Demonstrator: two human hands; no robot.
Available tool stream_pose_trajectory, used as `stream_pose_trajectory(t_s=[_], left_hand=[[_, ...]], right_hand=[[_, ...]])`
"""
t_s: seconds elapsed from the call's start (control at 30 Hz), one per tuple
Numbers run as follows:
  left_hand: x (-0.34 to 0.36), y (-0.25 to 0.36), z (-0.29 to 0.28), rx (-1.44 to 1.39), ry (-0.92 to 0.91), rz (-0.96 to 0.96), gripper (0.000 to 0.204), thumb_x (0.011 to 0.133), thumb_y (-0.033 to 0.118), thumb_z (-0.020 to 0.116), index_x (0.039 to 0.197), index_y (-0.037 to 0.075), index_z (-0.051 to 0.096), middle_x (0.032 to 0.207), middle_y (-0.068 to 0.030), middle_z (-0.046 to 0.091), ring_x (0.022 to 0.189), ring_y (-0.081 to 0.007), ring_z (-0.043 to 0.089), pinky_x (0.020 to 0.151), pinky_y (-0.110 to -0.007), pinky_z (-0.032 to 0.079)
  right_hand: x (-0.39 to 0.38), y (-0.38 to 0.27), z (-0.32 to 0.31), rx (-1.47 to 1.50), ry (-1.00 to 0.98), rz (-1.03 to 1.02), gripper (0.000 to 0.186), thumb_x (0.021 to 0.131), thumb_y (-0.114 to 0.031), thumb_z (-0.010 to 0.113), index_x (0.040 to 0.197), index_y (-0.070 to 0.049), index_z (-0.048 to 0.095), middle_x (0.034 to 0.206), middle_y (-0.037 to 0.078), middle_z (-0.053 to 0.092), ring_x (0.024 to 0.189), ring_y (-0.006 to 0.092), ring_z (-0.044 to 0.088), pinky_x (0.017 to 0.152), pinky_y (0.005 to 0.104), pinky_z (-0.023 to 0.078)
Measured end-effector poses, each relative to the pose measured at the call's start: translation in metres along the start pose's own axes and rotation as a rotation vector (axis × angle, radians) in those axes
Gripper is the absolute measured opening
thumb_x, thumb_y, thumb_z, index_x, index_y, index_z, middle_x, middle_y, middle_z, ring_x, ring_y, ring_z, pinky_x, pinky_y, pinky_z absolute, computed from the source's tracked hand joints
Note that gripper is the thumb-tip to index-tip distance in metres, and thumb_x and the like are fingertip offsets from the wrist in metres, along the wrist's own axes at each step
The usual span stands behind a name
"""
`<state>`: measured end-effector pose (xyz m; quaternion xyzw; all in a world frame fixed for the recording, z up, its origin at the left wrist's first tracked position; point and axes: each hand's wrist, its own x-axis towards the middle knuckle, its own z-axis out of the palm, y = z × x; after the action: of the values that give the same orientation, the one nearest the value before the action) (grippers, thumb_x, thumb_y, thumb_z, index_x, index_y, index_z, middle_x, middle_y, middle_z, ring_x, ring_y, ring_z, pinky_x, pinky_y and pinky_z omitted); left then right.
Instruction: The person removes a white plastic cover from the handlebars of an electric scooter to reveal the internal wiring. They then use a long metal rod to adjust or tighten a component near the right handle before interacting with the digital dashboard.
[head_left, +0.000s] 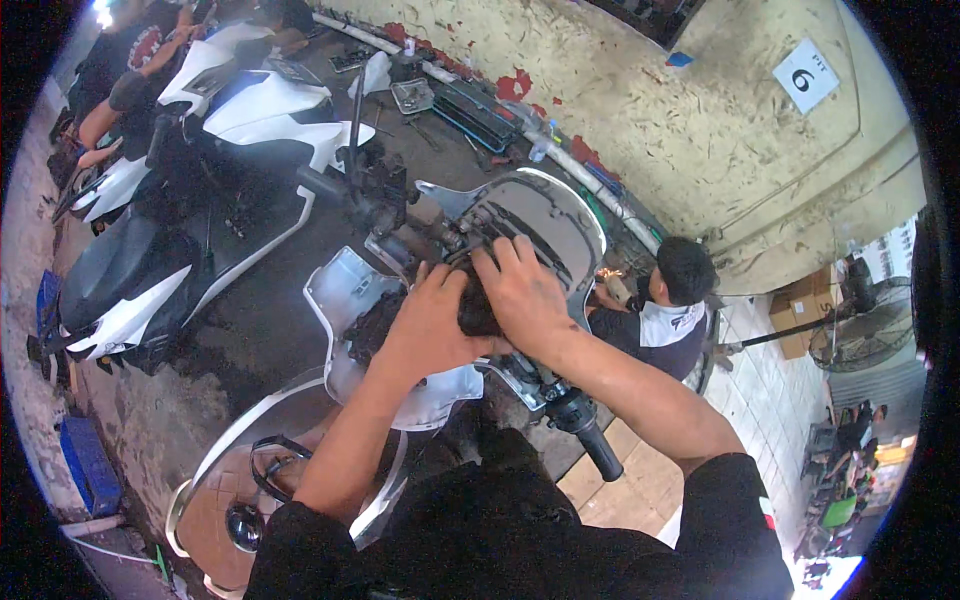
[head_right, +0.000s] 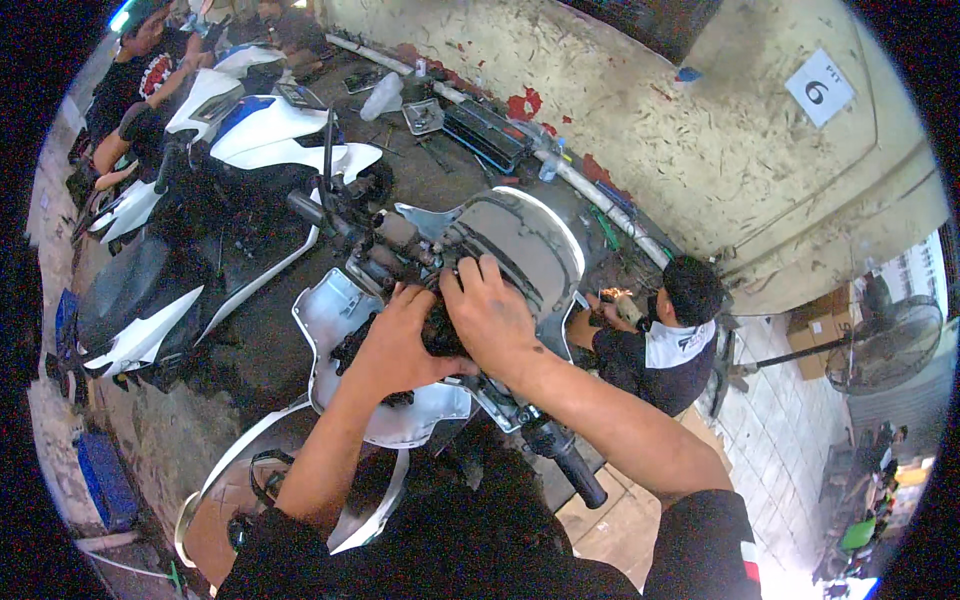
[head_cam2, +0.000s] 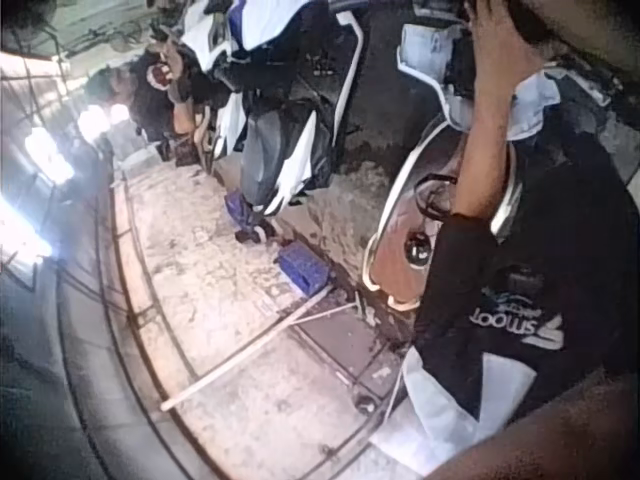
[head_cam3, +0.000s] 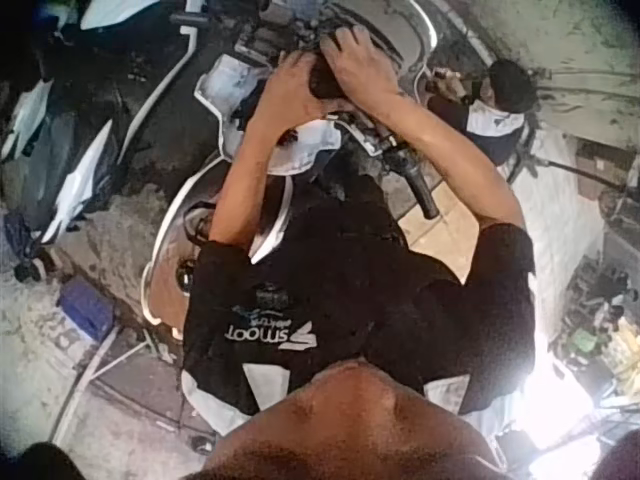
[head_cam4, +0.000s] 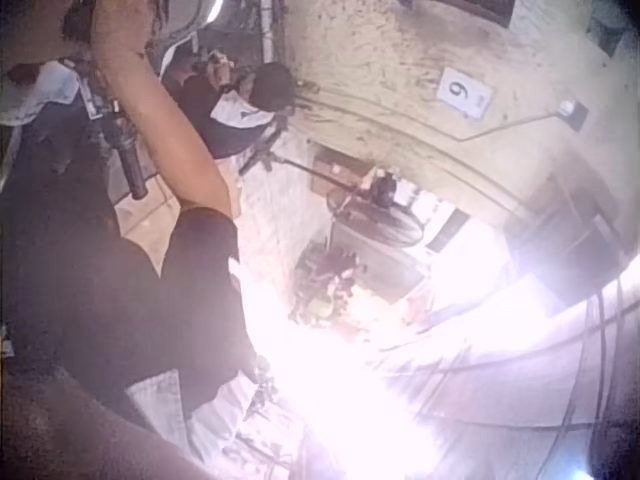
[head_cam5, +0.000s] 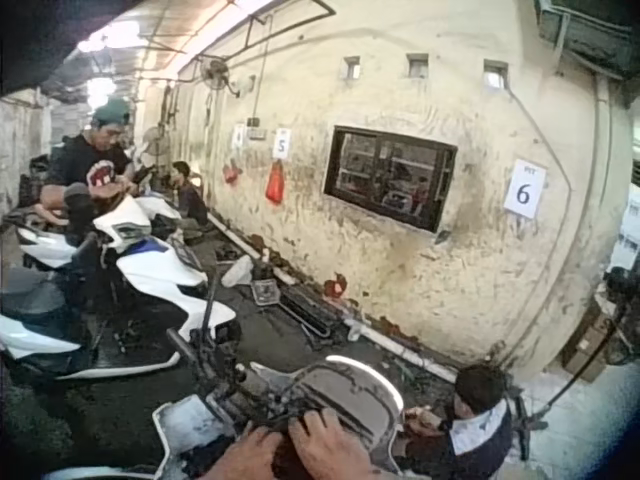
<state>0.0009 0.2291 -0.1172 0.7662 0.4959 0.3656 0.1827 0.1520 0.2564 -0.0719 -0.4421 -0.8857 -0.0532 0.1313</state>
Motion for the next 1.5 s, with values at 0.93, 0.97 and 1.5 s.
stream_pose_trajectory(t_s=[0.93, 0.97, 1.5], left_hand=[[-0.011, -0.01, 0.028, 0.12, 0.01, 0.149, 0.018, 0.072, 0.006, 0.066, 0.089, 0.006, 0.06, 0.084, -0.0108, 0.058, 0.092, -0.032, 0.059, 0.107, -0.051, 0.038], [-0.012, -0.009, 0.028, 0.121, 0.002, 0.121, 0.021, 0.073, 0.005, 0.065, 0.093, 0.006, 0.06, 0.084, -0.0109, 0.06, 0.09, -0.0316, 0.06, 0.107, -0.051, 0.037], [-0.003, -0.003, 0.006, 0.177, 0.029, -0.068, 0.033, 0.07, 0.015, 0.075, 0.097, 0.007, 0.058, 0.081, -0.0158, 0.063, 0.083, -0.036, 0.062, 0.094, -0.048, 0.044]], right_hand=[[-0.028, -0.022, -0.02, 0.0, -0.521, 0.035, 0.013, 0.075, -0.009, 0.061, 0.076, -0.004, 0.073, 0.077, 0.018, 0.07, 0.072, 0.0333, 0.071, 0.066, 0.0429, 0.056], [-0.026, -0.021, -0.02, -0.004, -0.523, 0.024, 0.014, 0.075, -0.009, 0.061, 0.076, -0.004, 0.073, 0.077, 0.018, 0.07, 0.072, 0.0333, 0.071, 0.065, 0.0428, 0.056], [-0.026, 0.003, -0.048, 0.31, -0.56, 0.025, 0.016, 0.079, -0.015, 0.067, 0.091, -0.006, 0.073, 0.082, 0.02, 0.068, 0.081, 0.0376, 0.068, 0.074, 0.0444, 0.054]])
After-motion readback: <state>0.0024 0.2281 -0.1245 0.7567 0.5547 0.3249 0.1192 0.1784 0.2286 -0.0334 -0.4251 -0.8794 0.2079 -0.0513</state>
